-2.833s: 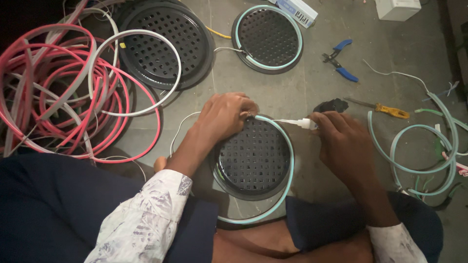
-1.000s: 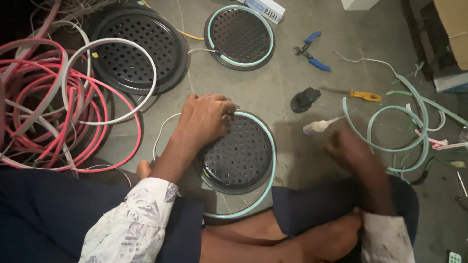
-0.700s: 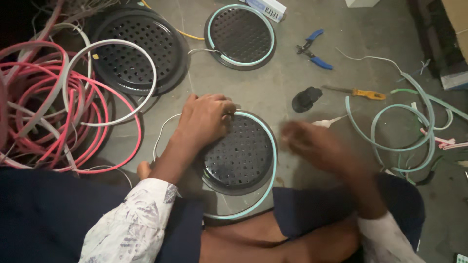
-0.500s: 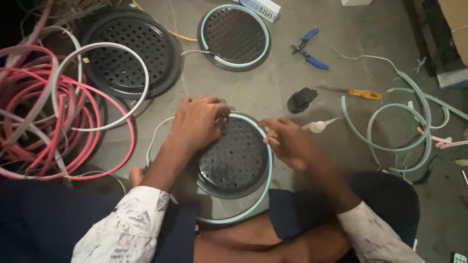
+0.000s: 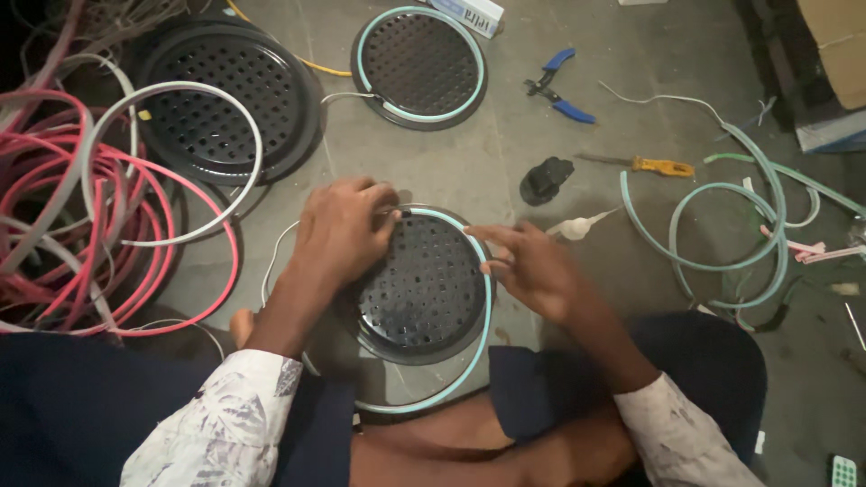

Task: The person sits on the floor and assembles LED light strips onto circular perforated trays. They apply adhesive from a tube along the tray edges, press the light strip into place, and use pliers to strip and connect wires. The person repeats this process for multiple trays.

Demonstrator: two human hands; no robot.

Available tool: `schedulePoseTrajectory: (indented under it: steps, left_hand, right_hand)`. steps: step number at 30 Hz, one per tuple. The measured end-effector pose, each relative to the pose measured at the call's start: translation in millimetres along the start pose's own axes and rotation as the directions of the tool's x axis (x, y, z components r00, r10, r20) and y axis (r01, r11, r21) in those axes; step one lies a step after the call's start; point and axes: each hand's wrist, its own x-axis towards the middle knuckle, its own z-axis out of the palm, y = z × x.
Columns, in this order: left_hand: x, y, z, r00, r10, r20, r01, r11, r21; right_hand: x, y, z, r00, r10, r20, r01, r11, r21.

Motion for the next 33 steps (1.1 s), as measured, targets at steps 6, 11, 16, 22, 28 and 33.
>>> schedulePoseTrajectory:
  steps: [6,11,16,22,28,33]
  left_hand:
    - [-44.2,19.4,-5.3,0.961,-0.164,-0.224,0.238,0.902,0.360]
    - [-80.7,30.8,16.7,0.798,-0.602,0.024,0.564,0.760,0.322]
    - [-78.1,18.9,33.9,0.752,-0.650,0.109,0.631,0.758,0.166]
    - [-67.0,22.1,-2.9,0.602,-0.520,0.606,0.641,0.767,0.022]
    - [-63.5,23.0,-38.2,0.593,-0.609,0.527,0.559,0.782,0.274]
    - [-100.5,37.2,-8.1,0.616,-0.666,0.419,0.564,0.745,0.355]
  right_hand:
    - [-16.6,-19.7,-9.7,0.928,0.219,0.300,-0.296,0.924,0.241]
    - [-16.3,-20.6,-0.6,0.980,0.129,0.151,-0.178,0.907,0.382]
    - [2.2,-1.5,18.5,0.998,-0.006,-0.066,0.015,0.989,0.148]
    - [15.5,19.3,19.9,0.911,-0.275,-0.307,0.259,0.961,-0.091]
    - [11.7,13.9,12.9,0.930,-0.236,-0.281,0.229,0.972,-0.059]
    - [11.4,9.6,8.1,0.957,-0.185,-0.225,0.186,0.982,-0.020]
